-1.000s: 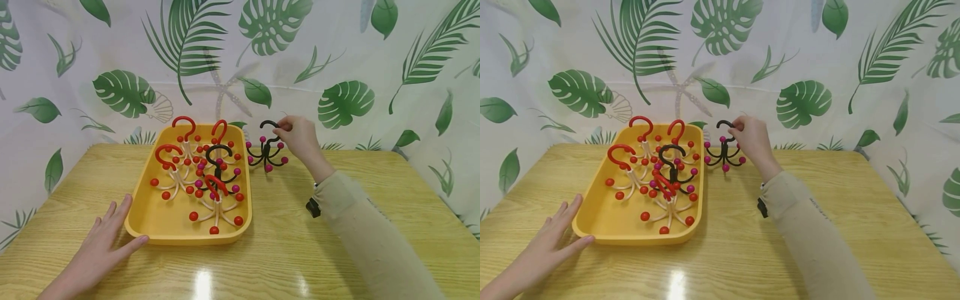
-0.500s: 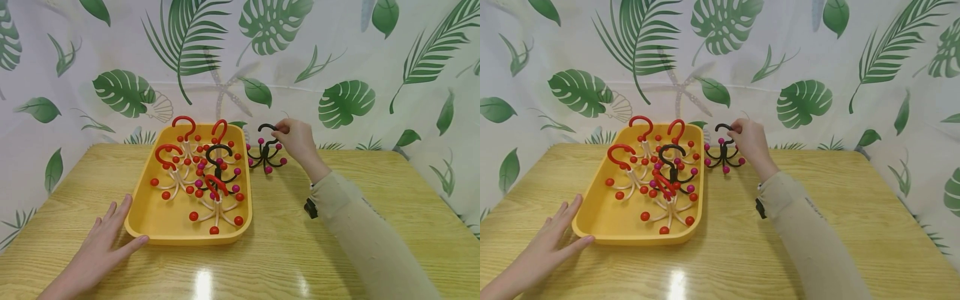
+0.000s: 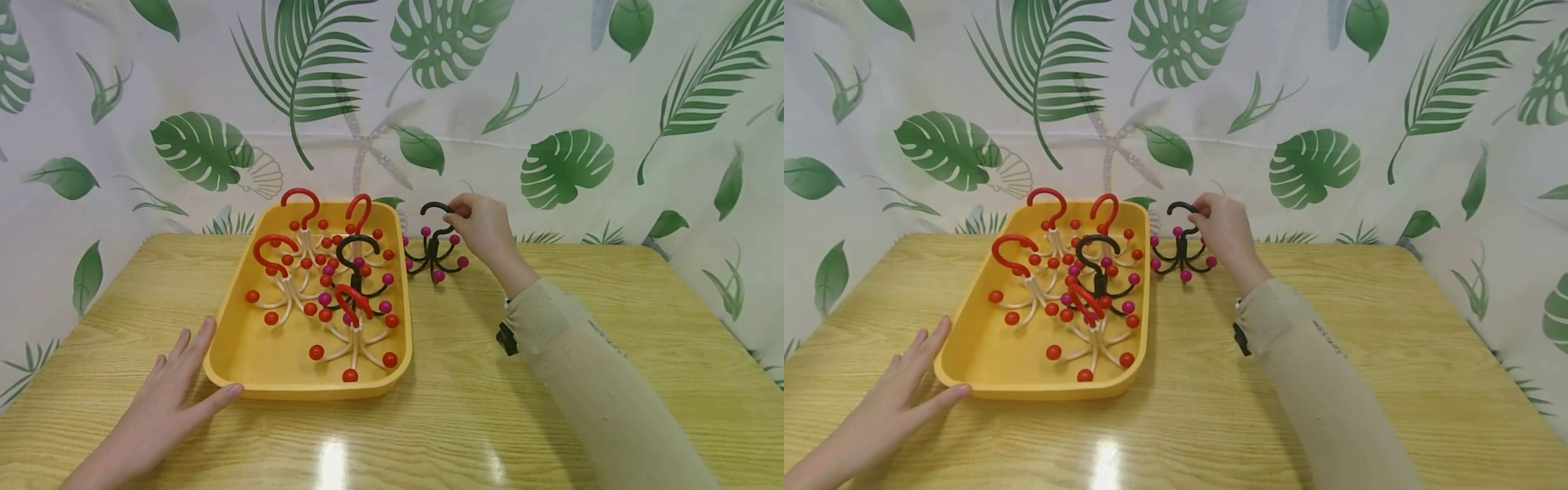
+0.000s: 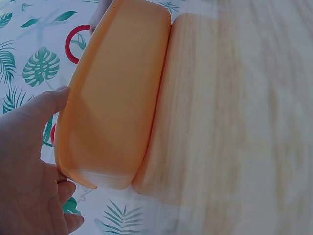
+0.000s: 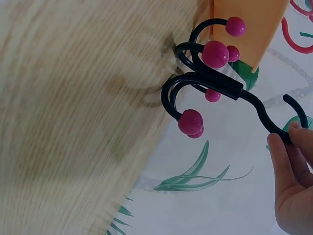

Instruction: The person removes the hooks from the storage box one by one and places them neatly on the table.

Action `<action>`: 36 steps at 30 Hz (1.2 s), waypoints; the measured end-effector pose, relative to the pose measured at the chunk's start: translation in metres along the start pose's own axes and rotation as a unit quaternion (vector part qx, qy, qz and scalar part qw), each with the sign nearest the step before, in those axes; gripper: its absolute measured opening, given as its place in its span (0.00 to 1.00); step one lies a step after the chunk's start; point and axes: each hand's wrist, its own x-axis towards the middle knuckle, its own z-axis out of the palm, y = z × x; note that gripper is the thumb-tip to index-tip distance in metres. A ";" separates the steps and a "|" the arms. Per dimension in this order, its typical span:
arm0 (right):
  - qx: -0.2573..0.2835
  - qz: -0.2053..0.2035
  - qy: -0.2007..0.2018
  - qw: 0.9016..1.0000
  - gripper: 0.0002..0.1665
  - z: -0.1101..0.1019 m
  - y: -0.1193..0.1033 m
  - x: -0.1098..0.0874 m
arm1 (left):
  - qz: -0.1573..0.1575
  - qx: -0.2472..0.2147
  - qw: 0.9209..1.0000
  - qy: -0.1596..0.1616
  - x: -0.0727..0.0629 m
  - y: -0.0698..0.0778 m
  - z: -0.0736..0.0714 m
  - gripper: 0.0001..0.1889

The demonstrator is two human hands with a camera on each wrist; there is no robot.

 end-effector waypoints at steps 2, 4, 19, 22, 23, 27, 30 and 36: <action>-0.004 -0.002 -0.001 1.000 0.09 0.000 0.000 0.001 | 0.000 0.000 1.000 0.000 0.000 0.000 0.000 0.50; -0.008 -0.002 -0.002 1.000 0.09 0.000 -0.001 0.001 | -0.001 0.000 1.000 0.000 0.000 0.001 0.000 0.49; -0.008 0.002 -0.006 1.000 0.10 -0.002 -0.002 0.002 | 0.007 -0.006 1.000 0.006 0.000 0.000 -0.001 0.49; -0.008 0.000 -0.005 1.000 0.12 -0.002 -0.002 0.002 | 0.008 -0.007 1.000 0.005 -0.001 0.000 -0.001 0.49; -0.007 0.000 -0.004 1.000 0.13 -0.002 -0.002 0.002 | 0.008 -0.007 1.000 0.005 -0.001 0.000 -0.001 0.49; -0.006 0.004 -0.006 1.000 0.19 -0.004 -0.003 0.001 | 0.007 -0.008 1.000 0.004 -0.001 0.001 -0.001 0.49; -0.005 0.007 -0.003 1.000 0.23 -0.006 -0.005 0.000 | 0.009 -0.007 1.000 0.004 -0.001 0.001 -0.001 0.49; 0.014 -0.031 0.014 0.999 0.28 -0.009 -0.018 -0.011 | 0.011 -0.006 1.000 0.006 -0.001 0.001 -0.001 0.49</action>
